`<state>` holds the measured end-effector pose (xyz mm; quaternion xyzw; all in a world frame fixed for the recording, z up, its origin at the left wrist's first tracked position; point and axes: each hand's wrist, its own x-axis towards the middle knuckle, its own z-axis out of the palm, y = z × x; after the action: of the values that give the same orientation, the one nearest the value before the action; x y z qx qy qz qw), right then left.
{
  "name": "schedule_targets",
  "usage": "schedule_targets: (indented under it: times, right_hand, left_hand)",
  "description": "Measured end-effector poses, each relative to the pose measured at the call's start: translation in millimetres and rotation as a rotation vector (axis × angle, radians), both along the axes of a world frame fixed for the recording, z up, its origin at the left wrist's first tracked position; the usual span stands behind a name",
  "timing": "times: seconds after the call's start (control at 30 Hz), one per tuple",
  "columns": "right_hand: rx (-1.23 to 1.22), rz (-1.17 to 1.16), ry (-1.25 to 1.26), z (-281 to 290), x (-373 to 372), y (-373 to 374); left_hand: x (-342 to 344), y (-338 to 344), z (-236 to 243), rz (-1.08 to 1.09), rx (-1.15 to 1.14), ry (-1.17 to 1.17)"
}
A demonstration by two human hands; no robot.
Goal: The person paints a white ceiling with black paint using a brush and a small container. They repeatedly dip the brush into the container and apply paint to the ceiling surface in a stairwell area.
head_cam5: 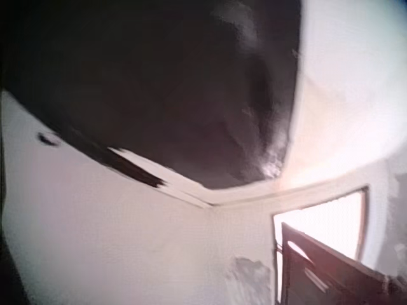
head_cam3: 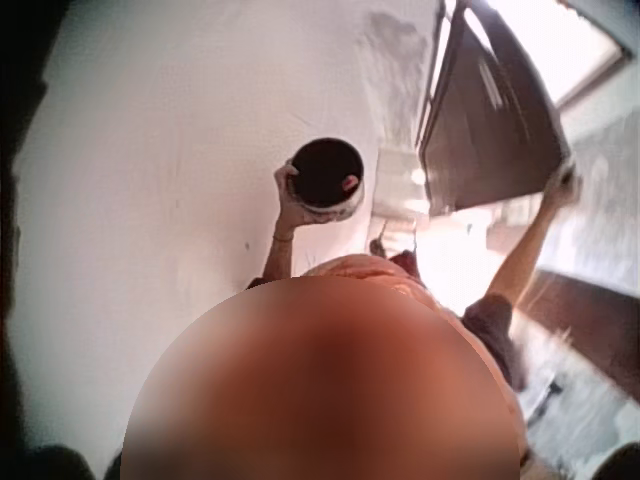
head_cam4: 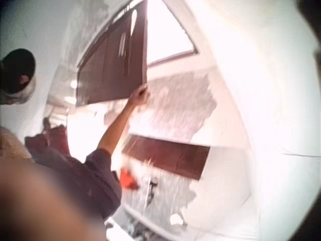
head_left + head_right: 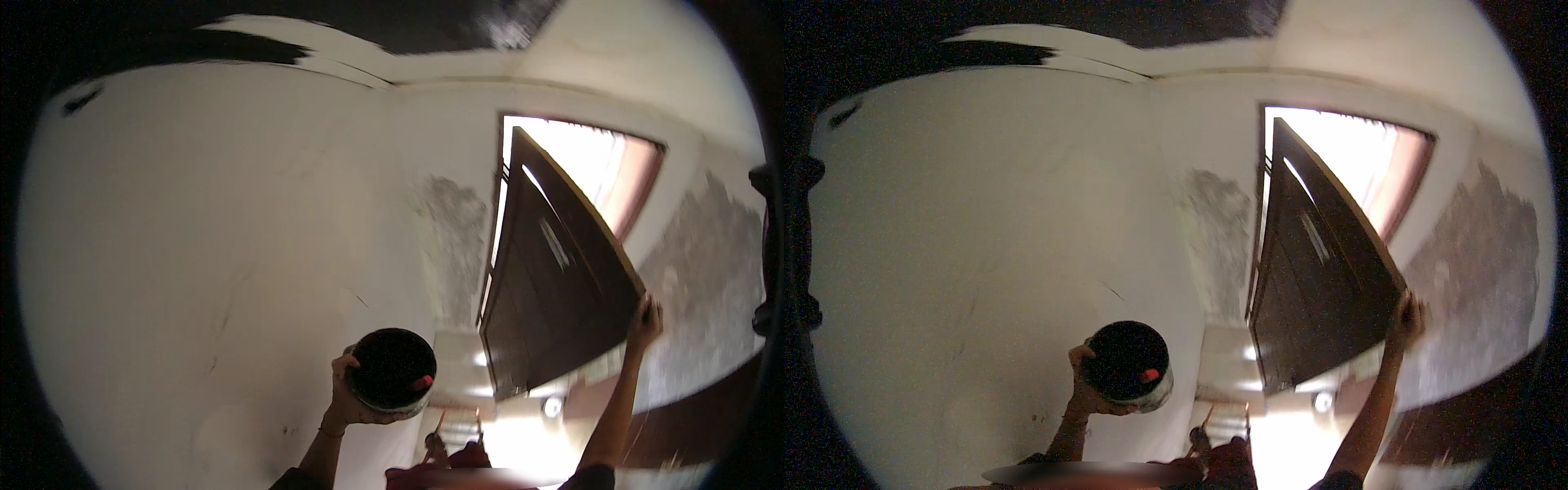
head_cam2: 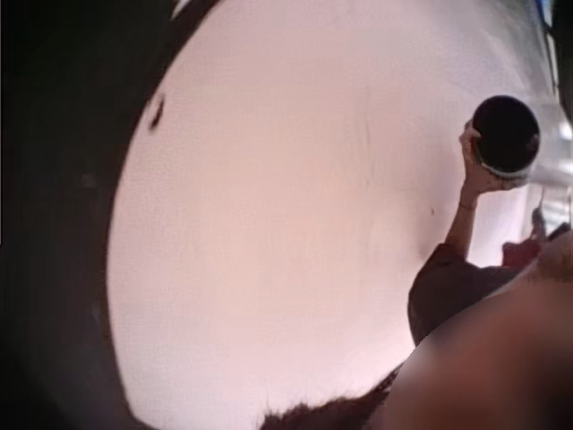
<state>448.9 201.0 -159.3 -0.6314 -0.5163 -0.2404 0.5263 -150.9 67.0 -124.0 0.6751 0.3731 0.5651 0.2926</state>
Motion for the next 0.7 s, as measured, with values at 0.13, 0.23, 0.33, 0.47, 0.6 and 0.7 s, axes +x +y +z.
schedule_targets:
  times: [0.13,0.23,0.33,0.47,0.6,0.7]
  right_hand:
    - [0.085,-0.075,-0.135,10,-18,22]
    - [0.100,-0.099,-0.122,-2,-16,12]
    - [0.061,-0.106,-0.058,-15,-8,7]
    - [0.033,-0.088,-0.089,-20,1,9]
    - [0.047,-0.092,-0.066,-6,0,6]
    - [0.016,-0.209,-0.255,3,-3,-1]
  left_hand:
    - [-32,16,62,0.095,0.124,0.138]
    - [-44,-19,76,0.154,0.169,0.189]
    - [-57,-31,67,0.019,-0.237,-0.195]
    - [-70,-46,42,0.199,-0.101,0.027]
    - [-84,-62,24,0.231,-0.093,0.104]
    - [-92,-66,10,0.238,-0.087,0.111]
